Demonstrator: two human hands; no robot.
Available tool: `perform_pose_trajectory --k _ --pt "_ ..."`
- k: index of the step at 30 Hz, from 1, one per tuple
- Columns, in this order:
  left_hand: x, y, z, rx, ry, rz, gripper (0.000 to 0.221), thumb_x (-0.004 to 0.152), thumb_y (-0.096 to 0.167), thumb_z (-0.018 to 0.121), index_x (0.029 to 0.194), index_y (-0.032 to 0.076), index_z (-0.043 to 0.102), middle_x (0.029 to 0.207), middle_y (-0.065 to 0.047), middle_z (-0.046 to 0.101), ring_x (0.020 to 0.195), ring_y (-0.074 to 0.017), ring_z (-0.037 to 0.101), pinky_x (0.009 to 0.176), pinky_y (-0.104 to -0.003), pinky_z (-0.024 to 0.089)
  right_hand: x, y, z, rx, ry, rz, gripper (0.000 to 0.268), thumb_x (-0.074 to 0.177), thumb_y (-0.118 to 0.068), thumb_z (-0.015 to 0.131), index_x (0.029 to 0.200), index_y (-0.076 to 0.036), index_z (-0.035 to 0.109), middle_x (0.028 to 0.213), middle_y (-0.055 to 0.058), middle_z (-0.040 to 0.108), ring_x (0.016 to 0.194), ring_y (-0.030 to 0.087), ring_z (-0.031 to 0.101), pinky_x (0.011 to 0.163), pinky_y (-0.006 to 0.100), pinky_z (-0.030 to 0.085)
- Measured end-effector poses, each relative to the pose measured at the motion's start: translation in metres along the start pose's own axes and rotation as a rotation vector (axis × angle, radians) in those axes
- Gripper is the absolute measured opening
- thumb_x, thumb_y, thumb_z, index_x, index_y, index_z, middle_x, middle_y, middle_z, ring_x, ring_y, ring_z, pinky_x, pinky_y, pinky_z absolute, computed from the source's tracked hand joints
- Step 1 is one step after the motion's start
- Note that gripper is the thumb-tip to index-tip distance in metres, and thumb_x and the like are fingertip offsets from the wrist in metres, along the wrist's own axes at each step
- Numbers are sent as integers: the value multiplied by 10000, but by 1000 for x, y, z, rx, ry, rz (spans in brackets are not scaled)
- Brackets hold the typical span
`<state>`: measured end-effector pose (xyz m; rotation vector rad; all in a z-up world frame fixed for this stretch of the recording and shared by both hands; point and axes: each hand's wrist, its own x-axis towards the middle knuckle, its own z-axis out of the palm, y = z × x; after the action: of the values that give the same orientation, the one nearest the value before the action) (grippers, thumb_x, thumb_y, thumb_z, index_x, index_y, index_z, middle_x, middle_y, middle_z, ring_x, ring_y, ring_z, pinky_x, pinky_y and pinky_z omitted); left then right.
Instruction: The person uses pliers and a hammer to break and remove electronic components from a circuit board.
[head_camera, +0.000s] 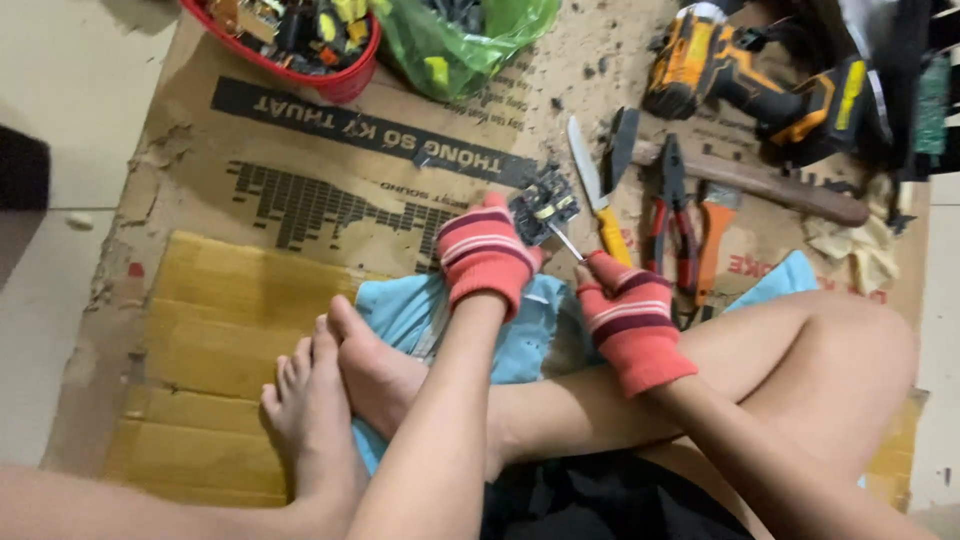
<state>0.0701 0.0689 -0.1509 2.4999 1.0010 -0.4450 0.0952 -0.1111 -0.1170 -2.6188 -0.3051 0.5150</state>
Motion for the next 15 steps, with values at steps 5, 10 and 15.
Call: perform_pose_trajectory --k 5,10,15 --pt "0 1 2 41 -15 6 882 699 656 731 1375 147 482 1295 -125 584 1225 -314 526 1061 -467 376 -6 -18 -9 234 -33 203 269 882 -363 697 1117 -270 789 1098 134 755 1151 313 671 1047 419 507" --pt "0 -1 0 78 -25 19 894 703 666 732 1385 148 472 1293 -126 584 1224 -316 526 1058 -467 377 -14 -47 -28 902 -135 428 389 920 -223 668 1228 14 679 600 67 516 445 160 400 415 280 315" --pt "-3 0 -6 95 -32 39 911 709 679 734 1398 150 459 1291 -128 583 1223 -318 527 1054 -468 379 31 -35 -39 -64 -282 237 424 844 -477 610 1256 -426 698 1294 16 701 1240 273 628 1027 420 520"
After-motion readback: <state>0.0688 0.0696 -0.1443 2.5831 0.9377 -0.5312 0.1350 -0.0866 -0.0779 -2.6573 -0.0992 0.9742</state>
